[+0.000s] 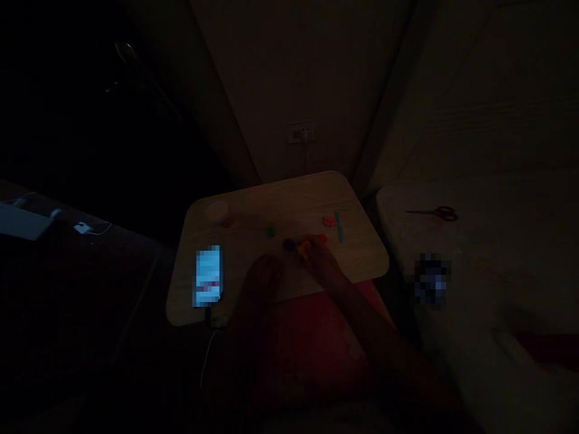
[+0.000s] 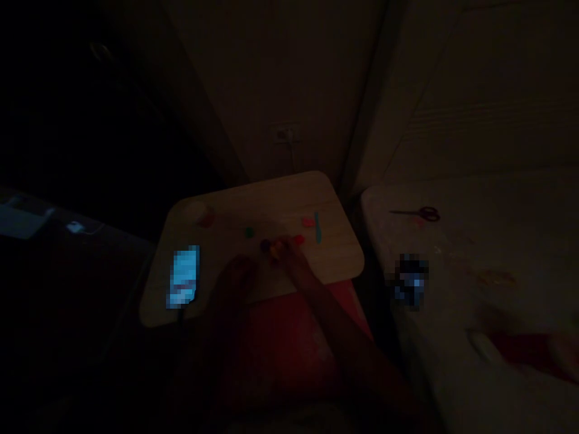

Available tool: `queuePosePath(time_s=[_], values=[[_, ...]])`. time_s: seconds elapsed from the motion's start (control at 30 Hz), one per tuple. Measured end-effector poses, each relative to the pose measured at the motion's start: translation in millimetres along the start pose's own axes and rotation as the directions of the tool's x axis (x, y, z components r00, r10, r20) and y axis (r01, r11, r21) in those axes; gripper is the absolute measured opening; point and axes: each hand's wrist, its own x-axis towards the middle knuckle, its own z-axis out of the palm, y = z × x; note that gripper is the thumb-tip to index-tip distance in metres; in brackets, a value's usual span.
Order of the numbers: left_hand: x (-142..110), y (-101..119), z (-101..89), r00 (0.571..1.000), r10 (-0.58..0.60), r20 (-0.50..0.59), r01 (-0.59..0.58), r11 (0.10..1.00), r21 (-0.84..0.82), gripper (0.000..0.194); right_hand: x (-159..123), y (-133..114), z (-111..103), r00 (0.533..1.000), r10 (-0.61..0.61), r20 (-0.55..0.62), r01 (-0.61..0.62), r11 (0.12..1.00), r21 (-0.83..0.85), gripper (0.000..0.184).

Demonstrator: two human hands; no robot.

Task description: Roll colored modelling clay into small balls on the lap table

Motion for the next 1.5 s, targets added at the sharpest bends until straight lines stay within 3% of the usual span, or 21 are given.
queuePosePath(time_s=[0.1, 0.2, 0.3, 0.4, 0.57, 0.7, 0.77, 0.87, 0.97, 1.07, 1.13, 1.23, 1.4, 1.5], values=[[8.2, 0.0, -4.3, 0.998, -0.002, 0.055, 0.002, 1.0, 0.014, 0.015, -1.3, -1.8, -0.6, 1.0, -0.024, -0.016, 0.023, 0.995, -0.097, 0.042], [13.9, 4.7, -11.9, 0.999, -0.013, 0.033, 0.014, 0.999, -0.032, 0.012, -2.5, -4.3, 0.1, 0.998, -0.051, -0.023, 0.047, 0.987, -0.153, 0.041], [18.6, 16.5, -18.0, 0.994, -0.015, -0.107, -0.005, 0.982, -0.187, 0.01, -3.8, -6.0, 3.6, 0.997, -0.079, -0.003, 0.076, 0.969, -0.235, 0.042], [25.0, 30.4, -13.9, 0.959, -0.042, -0.279, -0.06, 0.936, -0.347, 0.009, -4.8, -5.2, 8.1, 0.998, -0.059, 0.017, 0.061, 0.948, -0.312, 0.044], [30.3, 34.7, 7.0, 0.936, -0.056, -0.347, -0.062, 0.945, -0.321, 0.008, -3.7, 0.0, 10.9, 0.985, -0.169, -0.032, 0.138, 0.89, -0.435, 0.042], [19.8, 28.8, 8.6, 0.886, -0.11, -0.451, -0.026, 0.958, -0.284, 0.012, -3.5, 2.8, 10.5, 0.981, -0.182, -0.065, 0.138, 0.896, -0.422, 0.038], [12.9, 31.4, 6.0, 0.902, -0.08, -0.425, -0.035, 0.966, -0.256, 0.011, -5.2, 2.0, 11.1, 0.973, -0.215, -0.087, 0.164, 0.904, -0.396, 0.037], [5.5, 41.6, 6.8, 0.972, 0.045, -0.231, -0.1, 0.967, -0.234, 0.01, -11.1, -3.7, 10.9, 0.959, -0.261, -0.107, 0.204, 0.904, -0.375, 0.035], [3.2, 49.0, 13.4, 0.989, 0.109, -0.101, -0.132, 0.958, -0.253, 0.012, -22.2, -15.1, 4.7, 0.953, -0.278, -0.122, 0.212, 0.898, -0.384, 0.035], [3.1, 46.9, 18.1, 0.988, 0.042, -0.147, -0.082, 0.957, -0.277, 0.012, -35.9, -28.2, -6.8, 0.926, -0.365, -0.094, 0.246, 0.773, -0.585, 0.036], [2.8, 42.0, 17.9, 0.978, -0.019, -0.207, -0.041, 0.958, -0.284, 0.012, -43.9, -34.2, -13.3, 0.917, -0.395, 0.053, 0.296, 0.586, -0.754, 0.026], [2.0, 35.3, 15.0, 0.955, -0.093, -0.282, 0.008, 0.958, -0.288, 0.011, -50.9, -35.7, -17.4, 0.888, -0.378, 0.261, 0.406, 0.376, -0.833, 0.015], [2.5, 31.6, 13.4, 0.94, -0.146, -0.309, 0.045, 0.949, -0.313, 0.011, -50.5, -26.7, -18.8, 0.916, -0.222, 0.336, 0.386, 0.25, -0.888, 0.021], [3.6, 31.9, 14.3, 0.94, -0.151, -0.305, 0.049, 0.947, -0.317, 0.009, -49.7, -20.4, -22.1, 0.918, -0.229, 0.324, 0.372, 0.212, -0.904, 0.021]])
